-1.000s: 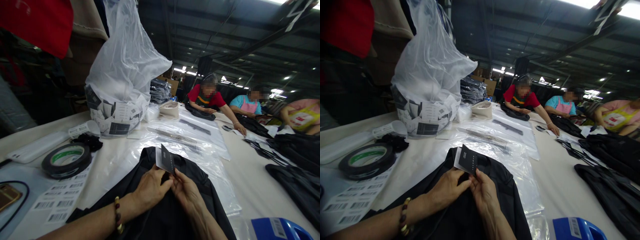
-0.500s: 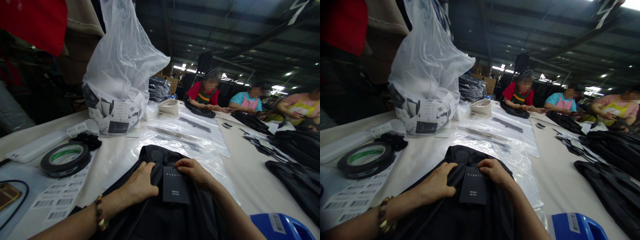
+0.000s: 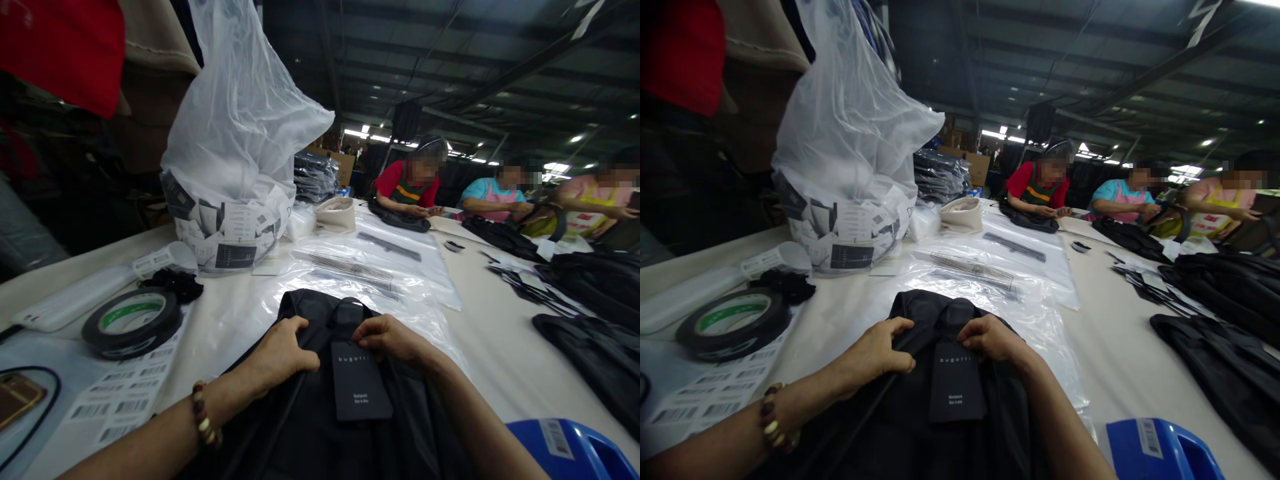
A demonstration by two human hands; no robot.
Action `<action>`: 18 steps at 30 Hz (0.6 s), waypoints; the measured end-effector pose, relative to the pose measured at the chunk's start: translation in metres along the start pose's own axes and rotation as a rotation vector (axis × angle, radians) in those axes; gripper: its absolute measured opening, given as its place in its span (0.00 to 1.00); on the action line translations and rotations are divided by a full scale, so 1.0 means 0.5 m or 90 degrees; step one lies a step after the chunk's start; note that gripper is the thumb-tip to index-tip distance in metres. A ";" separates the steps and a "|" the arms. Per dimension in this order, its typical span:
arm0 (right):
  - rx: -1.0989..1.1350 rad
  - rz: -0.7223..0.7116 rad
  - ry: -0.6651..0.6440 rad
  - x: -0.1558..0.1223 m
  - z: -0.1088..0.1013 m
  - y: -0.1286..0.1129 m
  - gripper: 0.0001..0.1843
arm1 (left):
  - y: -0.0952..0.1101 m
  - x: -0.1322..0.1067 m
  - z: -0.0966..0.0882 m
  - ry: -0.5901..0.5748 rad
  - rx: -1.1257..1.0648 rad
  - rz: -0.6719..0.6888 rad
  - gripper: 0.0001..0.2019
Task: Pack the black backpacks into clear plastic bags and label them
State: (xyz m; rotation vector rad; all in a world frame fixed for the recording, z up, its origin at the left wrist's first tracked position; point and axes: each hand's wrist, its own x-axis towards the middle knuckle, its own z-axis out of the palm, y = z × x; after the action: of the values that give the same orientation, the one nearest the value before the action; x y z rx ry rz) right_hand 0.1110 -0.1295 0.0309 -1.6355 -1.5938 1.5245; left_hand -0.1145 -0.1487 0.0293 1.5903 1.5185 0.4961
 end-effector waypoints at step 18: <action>-0.271 -0.240 0.393 -0.063 0.125 0.020 0.08 | -0.102 -0.029 0.072 -0.034 0.541 0.399 0.36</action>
State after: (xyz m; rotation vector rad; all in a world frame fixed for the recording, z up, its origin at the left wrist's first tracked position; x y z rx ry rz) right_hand 0.0693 -0.1841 0.0147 -1.6565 -1.7793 0.4418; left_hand -0.1201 -0.1788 -0.0268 2.7435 1.2185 0.1111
